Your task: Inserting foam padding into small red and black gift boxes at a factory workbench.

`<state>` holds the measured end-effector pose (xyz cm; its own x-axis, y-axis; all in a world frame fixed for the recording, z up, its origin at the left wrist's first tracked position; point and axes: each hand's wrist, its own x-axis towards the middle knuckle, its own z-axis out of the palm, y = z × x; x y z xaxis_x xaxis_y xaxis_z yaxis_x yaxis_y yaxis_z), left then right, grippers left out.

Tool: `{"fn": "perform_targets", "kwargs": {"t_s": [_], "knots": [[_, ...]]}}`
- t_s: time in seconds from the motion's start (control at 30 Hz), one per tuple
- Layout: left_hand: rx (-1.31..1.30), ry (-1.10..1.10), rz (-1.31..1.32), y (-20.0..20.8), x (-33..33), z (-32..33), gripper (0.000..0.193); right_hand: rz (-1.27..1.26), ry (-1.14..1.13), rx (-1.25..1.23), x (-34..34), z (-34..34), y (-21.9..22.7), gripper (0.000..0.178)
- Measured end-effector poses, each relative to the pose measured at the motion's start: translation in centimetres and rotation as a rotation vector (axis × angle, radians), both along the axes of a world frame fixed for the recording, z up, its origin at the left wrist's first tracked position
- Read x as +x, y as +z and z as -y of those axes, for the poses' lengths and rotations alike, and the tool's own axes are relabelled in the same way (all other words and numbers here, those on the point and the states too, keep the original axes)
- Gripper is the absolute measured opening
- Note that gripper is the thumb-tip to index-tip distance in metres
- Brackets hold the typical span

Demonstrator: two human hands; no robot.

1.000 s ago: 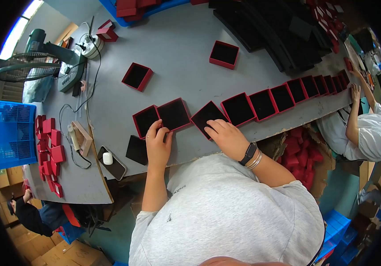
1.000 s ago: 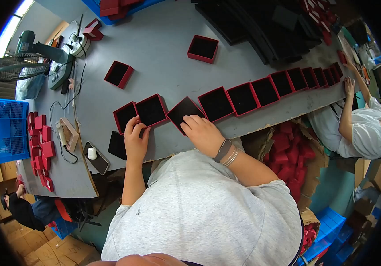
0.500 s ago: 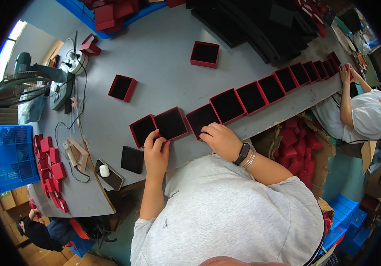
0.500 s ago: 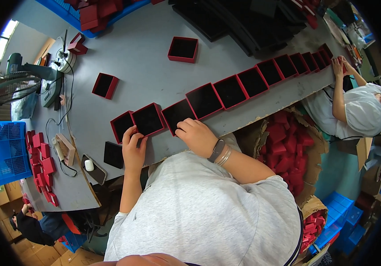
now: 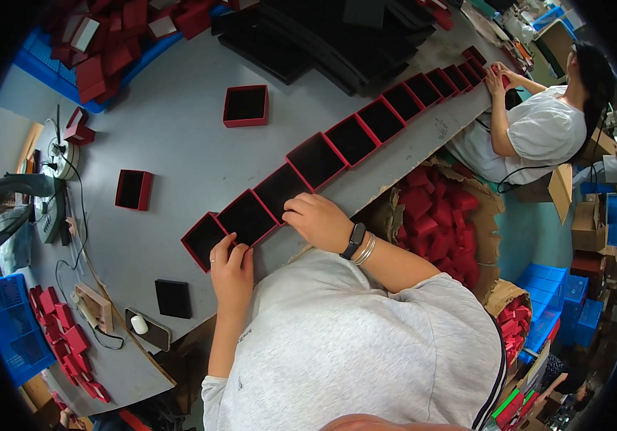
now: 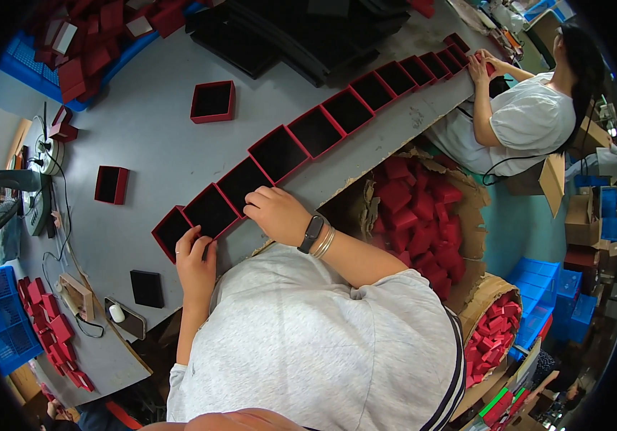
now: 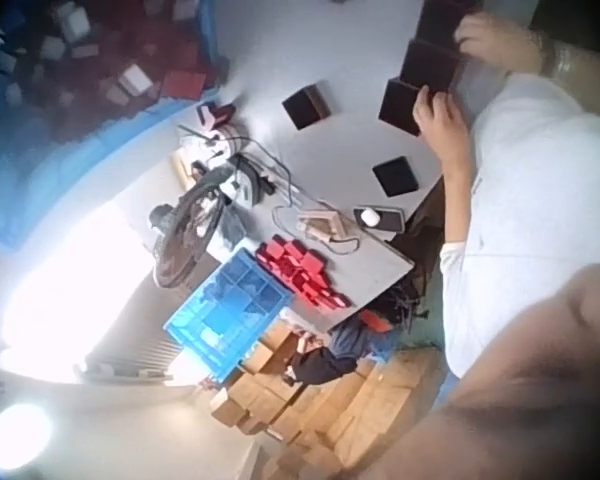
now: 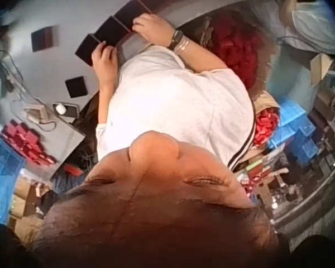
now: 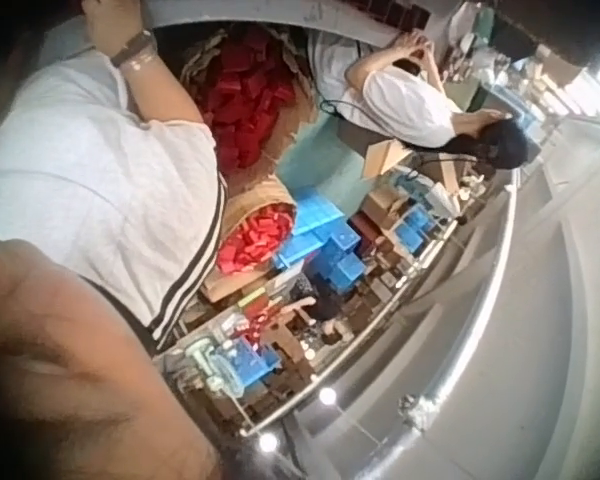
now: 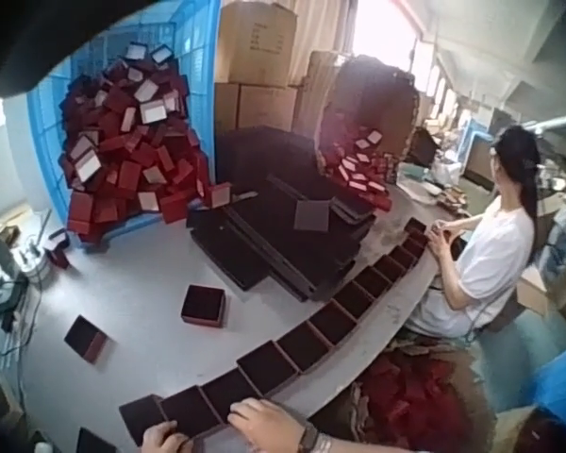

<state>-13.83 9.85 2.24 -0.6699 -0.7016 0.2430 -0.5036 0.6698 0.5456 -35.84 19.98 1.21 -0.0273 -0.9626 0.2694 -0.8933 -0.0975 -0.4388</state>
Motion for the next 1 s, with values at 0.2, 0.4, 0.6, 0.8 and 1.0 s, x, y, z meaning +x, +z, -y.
{"fn": "perform_targets", "kwargs": {"t_s": [0.2,0.4,0.6,0.8,1.0], "knots": [[-0.1,-0.077,0.022,-0.1,-1.8,-0.2,0.014,-0.011,-0.026,-0.033,-0.1,-0.7,2.3,0.048],[-0.091,-0.082,0.044,0.3,-1.9,-0.2,0.017,-0.064,0.075,-0.019,1.0,-0.3,0.8,0.049],[-0.02,-0.099,0.034,0.9,-1.5,-0.6,0.021,0.009,0.123,-0.046,0.6,0.9,1.4,0.038],[0.018,-0.139,-0.025,1.3,-1.5,-0.3,0.022,0.058,-0.076,-0.36,-4.6,7.9,3.9,0.029],[-0.014,-0.172,-0.013,-0.2,0.0,-0.1,0.024,-0.443,-0.346,0.151,-8.1,18.9,-0.4,0.015]]}}
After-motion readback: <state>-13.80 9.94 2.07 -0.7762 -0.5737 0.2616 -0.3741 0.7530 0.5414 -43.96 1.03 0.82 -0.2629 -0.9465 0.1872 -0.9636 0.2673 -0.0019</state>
